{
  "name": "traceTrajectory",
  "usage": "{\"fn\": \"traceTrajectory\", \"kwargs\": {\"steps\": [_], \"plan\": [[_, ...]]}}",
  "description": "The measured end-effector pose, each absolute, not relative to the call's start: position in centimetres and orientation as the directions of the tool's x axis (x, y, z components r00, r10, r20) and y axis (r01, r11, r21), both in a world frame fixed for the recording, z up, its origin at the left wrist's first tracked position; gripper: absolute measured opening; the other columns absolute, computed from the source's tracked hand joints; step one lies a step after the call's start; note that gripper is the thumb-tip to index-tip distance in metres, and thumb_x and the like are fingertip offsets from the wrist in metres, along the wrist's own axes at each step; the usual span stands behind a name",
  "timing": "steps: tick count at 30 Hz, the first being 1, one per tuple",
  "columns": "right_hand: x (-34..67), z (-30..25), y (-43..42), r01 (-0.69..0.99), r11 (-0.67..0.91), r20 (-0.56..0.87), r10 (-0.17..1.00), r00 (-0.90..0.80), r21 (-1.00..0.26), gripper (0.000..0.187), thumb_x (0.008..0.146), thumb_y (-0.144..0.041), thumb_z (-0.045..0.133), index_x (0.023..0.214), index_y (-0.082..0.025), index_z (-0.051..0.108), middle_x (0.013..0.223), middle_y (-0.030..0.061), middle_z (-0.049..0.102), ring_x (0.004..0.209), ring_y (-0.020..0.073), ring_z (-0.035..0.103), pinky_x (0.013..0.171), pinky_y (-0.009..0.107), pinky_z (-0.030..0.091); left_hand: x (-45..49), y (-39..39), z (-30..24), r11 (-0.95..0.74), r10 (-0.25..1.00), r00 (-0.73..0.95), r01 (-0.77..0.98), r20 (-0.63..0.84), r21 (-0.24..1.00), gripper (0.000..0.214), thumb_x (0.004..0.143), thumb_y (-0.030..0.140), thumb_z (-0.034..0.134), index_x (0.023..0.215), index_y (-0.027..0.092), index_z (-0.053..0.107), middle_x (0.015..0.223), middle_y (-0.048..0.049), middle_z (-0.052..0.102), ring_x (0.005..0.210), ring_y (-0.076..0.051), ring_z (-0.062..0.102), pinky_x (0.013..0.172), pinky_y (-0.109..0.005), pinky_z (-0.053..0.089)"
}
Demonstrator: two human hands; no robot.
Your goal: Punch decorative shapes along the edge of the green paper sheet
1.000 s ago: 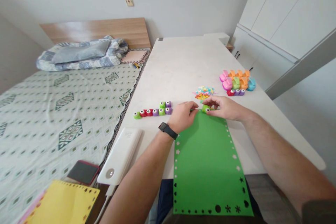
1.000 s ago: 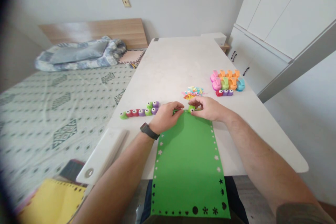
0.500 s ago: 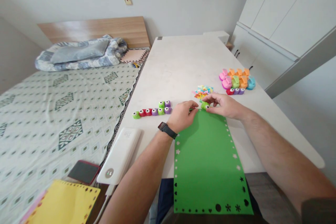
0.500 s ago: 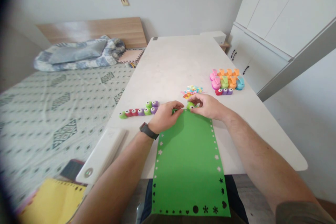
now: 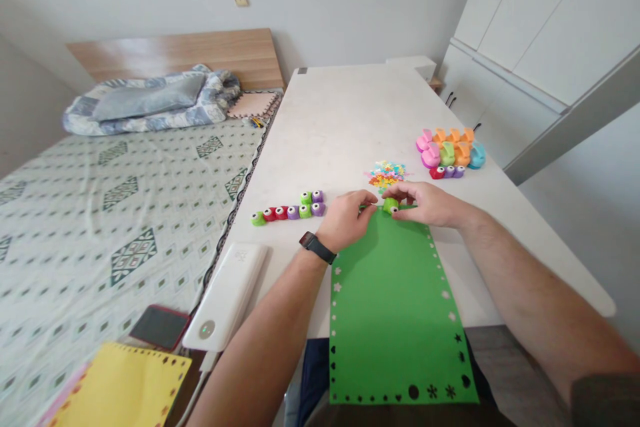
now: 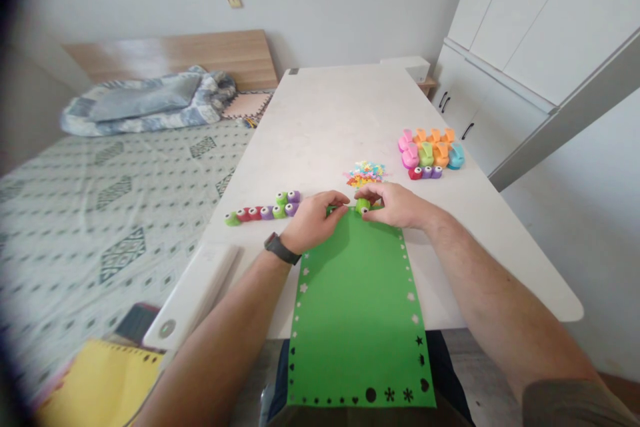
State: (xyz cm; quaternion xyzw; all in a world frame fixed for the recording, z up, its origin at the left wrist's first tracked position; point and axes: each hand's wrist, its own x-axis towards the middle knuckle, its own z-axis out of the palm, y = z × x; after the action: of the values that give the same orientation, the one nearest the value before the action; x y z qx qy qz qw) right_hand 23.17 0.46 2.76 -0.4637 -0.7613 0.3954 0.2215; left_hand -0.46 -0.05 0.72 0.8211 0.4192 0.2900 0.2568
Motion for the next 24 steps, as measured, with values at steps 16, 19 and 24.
{"fn": "traceTrajectory", "kwargs": {"steps": [16, 19, 24], "plan": [[23.2, 2.36, 0.38, 0.567, 0.299, -0.059, 0.848, -0.527, -0.767, 0.048, 0.082, -0.038, 0.072, 0.126, -0.021, 0.068, 0.109, 0.007, 0.073, 0.094, 0.0224, 0.066, 0.087, 0.037, 0.051, -0.39, -0.1, 0.75, -0.545, 0.819, 0.495, 0.514, 0.289, 0.662, 0.016, 0.095, 0.021, 0.058, 0.107, 0.019, 0.068, 0.102, -0.0031, 0.075, 0.095, -0.017, 0.07, 0.087, -0.03, 0.054], [23.19, 2.39, 0.33, 0.541, 0.288, -0.061, 0.841, -0.538, -0.79, 0.049, 0.082, -0.037, 0.072, 0.127, -0.021, 0.066, 0.107, 0.0063, 0.073, 0.094, 0.0216, 0.067, 0.086, 0.036, 0.051, -0.39, -0.12, 0.77, -0.547, 0.818, 0.493, 0.509, 0.296, 0.664, 0.016, 0.094, 0.02, 0.058, 0.107, 0.019, 0.068, 0.103, -0.0032, 0.075, 0.096, -0.017, 0.07, 0.087, -0.03, 0.054], [23.07, 2.47, 0.23, 0.545, 0.282, -0.07, 0.841, -0.537, -0.79, 0.047, 0.084, -0.039, 0.07, 0.126, -0.018, 0.065, 0.103, 0.0068, 0.072, 0.091, 0.021, 0.066, 0.083, 0.034, 0.05, -0.38, -0.12, 0.73, -0.549, 0.817, 0.492, 0.504, 0.301, 0.667, 0.016, 0.094, 0.02, 0.059, 0.107, 0.019, 0.068, 0.102, -0.0034, 0.075, 0.096, -0.017, 0.07, 0.087, -0.03, 0.055]]}}
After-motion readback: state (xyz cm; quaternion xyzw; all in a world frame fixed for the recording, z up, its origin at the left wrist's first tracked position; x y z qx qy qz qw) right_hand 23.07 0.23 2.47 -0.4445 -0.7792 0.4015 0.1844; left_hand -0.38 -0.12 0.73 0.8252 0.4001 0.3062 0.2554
